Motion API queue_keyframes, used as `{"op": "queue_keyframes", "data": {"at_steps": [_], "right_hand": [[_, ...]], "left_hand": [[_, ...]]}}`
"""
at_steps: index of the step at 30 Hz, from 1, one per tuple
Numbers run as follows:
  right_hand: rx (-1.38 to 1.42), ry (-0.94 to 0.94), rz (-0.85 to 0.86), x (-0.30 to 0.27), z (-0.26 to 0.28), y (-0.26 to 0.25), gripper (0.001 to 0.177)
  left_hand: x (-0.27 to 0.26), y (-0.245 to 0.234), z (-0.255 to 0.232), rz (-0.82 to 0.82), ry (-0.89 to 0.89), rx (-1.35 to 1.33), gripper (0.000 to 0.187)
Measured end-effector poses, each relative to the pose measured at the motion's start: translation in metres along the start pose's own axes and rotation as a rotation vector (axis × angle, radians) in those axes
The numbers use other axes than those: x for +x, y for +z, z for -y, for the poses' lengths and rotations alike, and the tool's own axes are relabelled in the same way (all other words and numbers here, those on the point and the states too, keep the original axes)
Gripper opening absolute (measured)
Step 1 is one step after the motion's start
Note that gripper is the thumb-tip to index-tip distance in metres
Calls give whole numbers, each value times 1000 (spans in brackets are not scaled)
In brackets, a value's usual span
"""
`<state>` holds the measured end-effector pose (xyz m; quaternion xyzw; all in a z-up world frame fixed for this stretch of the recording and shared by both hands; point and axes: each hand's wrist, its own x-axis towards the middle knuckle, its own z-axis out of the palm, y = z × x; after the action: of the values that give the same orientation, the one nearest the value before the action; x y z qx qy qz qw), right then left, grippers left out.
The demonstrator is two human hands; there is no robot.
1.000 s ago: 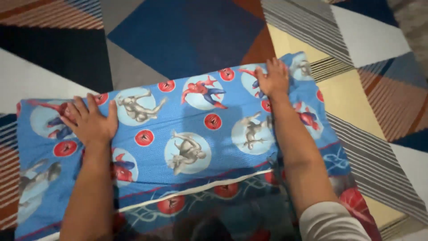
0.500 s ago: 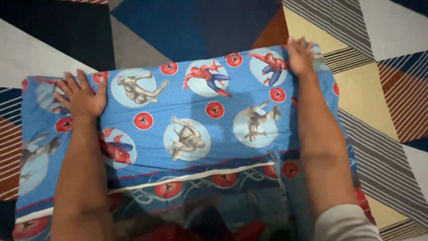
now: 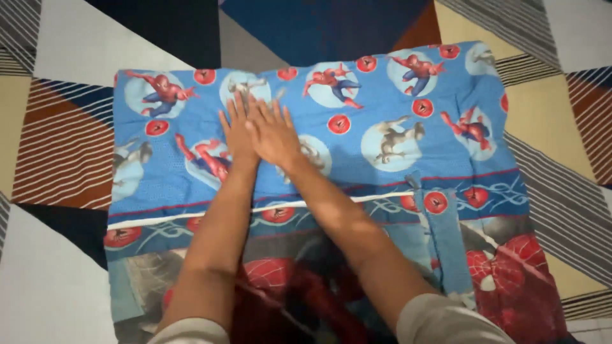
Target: The person folds a blue Spider-Man themed bed sheet on a patterned table. They smooth the sheet, fold it in half multiple times, and press down to create a neat rectangular bundle.
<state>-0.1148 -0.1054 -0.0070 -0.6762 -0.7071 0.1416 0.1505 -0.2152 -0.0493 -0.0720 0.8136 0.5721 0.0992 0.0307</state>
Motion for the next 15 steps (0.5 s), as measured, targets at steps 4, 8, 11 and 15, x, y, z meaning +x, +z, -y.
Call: {"op": "queue_keyframes", "data": {"at_steps": [4,8,11,15], "right_hand": [[-77,-50,-99,3,-42,18,64],[-192,-64,-231,14,-110,-4,65],[-200,62,-152,9,-147,-58,71],[-239,145,3,-4,-200,-99,86]], "left_hand": [[-3,-15,-15,-51,-39,-30,60],[1,-32,-22,-9,-108,-108,66],[4,-39,-24,-42,-112,-142,67],[1,-38,-25,-61,-110,-145,67]]}}
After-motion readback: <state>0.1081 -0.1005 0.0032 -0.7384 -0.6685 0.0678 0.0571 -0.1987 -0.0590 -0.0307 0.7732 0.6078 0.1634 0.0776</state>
